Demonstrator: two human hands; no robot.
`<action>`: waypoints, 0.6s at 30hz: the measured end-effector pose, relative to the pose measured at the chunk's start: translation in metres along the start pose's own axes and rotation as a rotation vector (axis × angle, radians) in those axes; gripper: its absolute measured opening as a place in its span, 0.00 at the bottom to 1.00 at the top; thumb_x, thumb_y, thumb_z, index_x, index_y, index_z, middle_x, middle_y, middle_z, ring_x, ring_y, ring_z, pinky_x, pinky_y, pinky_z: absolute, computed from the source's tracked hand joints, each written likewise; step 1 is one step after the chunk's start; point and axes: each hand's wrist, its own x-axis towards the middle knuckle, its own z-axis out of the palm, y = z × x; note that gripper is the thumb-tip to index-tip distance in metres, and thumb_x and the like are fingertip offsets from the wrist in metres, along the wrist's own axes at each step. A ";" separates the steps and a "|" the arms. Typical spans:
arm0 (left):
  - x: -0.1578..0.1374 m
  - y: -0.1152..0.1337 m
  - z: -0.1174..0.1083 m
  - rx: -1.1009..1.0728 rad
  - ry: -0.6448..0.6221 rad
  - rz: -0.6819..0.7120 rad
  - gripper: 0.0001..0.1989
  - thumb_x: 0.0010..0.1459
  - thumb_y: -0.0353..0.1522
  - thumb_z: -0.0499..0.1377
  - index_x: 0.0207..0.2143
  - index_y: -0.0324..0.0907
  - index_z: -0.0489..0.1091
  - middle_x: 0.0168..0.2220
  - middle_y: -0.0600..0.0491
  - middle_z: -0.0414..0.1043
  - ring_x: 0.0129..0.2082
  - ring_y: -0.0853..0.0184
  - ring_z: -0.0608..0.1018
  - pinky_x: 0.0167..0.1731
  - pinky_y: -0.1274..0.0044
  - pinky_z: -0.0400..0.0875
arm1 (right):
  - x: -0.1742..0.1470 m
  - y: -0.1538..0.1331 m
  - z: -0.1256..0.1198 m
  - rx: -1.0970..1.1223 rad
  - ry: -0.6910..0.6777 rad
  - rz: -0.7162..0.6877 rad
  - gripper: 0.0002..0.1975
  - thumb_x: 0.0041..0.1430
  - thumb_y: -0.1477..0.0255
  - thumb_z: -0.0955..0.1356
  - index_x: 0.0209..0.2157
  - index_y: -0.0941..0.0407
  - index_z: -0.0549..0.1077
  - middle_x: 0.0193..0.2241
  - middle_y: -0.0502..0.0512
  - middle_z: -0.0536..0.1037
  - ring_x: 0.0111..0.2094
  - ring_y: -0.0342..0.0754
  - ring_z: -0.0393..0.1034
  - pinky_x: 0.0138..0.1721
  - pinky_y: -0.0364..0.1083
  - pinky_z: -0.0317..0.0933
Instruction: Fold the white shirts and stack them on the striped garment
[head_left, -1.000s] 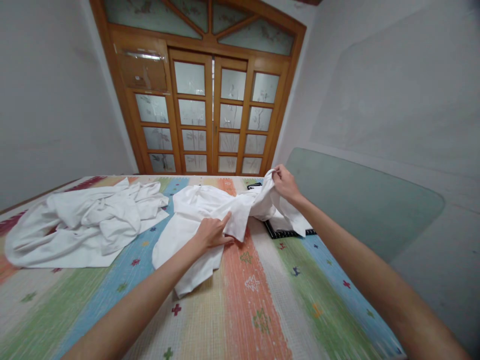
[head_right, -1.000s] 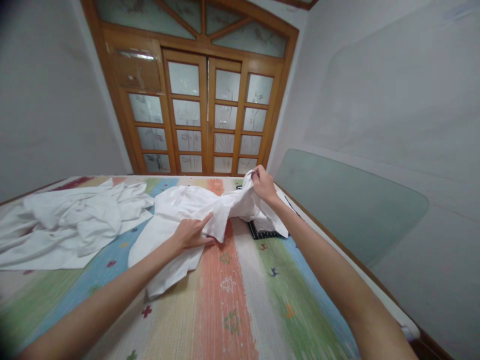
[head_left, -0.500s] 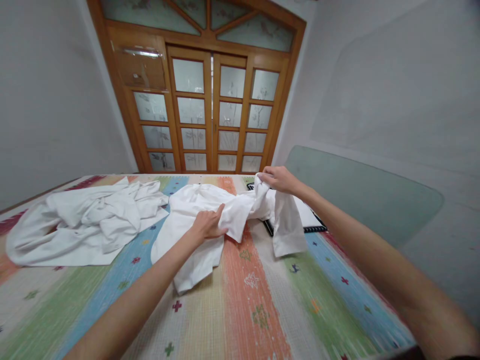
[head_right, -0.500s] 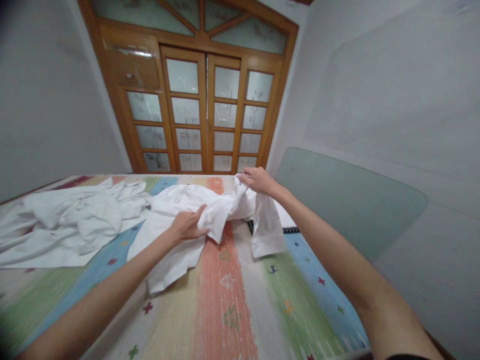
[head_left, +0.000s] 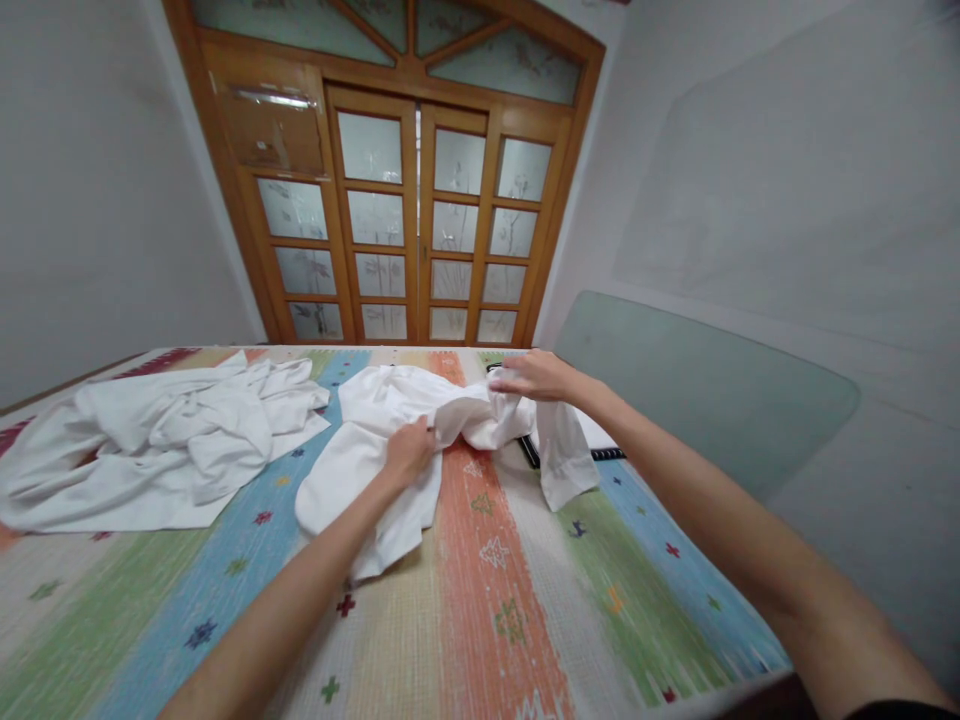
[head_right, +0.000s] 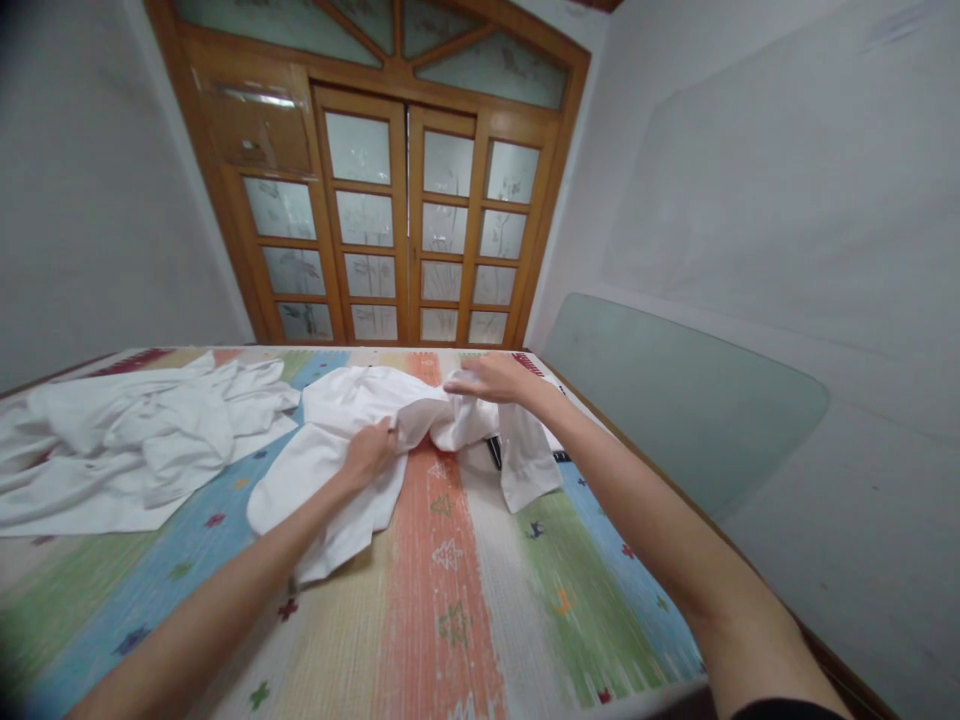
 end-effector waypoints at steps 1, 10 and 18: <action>0.005 -0.011 -0.004 -0.061 0.035 -0.065 0.19 0.66 0.34 0.43 0.49 0.38 0.69 0.43 0.39 0.78 0.44 0.55 0.80 0.39 0.71 0.70 | -0.004 0.003 0.002 -0.036 -0.057 0.005 0.24 0.54 0.47 0.69 0.34 0.56 0.77 0.32 0.59 0.80 0.36 0.53 0.73 0.36 0.44 0.57; 0.024 -0.098 -0.034 -0.517 0.445 -0.598 0.22 0.61 0.34 0.41 0.35 0.38 0.74 0.35 0.40 0.78 0.43 0.53 0.78 0.40 0.69 0.71 | -0.023 0.053 0.020 -0.262 -0.328 0.427 0.21 0.41 0.59 0.78 0.35 0.57 0.78 0.38 0.65 0.79 0.43 0.60 0.74 0.43 0.51 0.62; -0.003 -0.085 -0.117 -0.956 1.030 -0.166 0.15 0.54 0.43 0.51 0.20 0.45 0.59 0.14 0.61 0.53 0.15 0.71 0.60 0.17 0.79 0.56 | 0.001 0.087 0.007 -0.332 0.440 0.596 0.18 0.67 0.71 0.56 0.48 0.62 0.72 0.44 0.73 0.75 0.46 0.61 0.67 0.41 0.52 0.60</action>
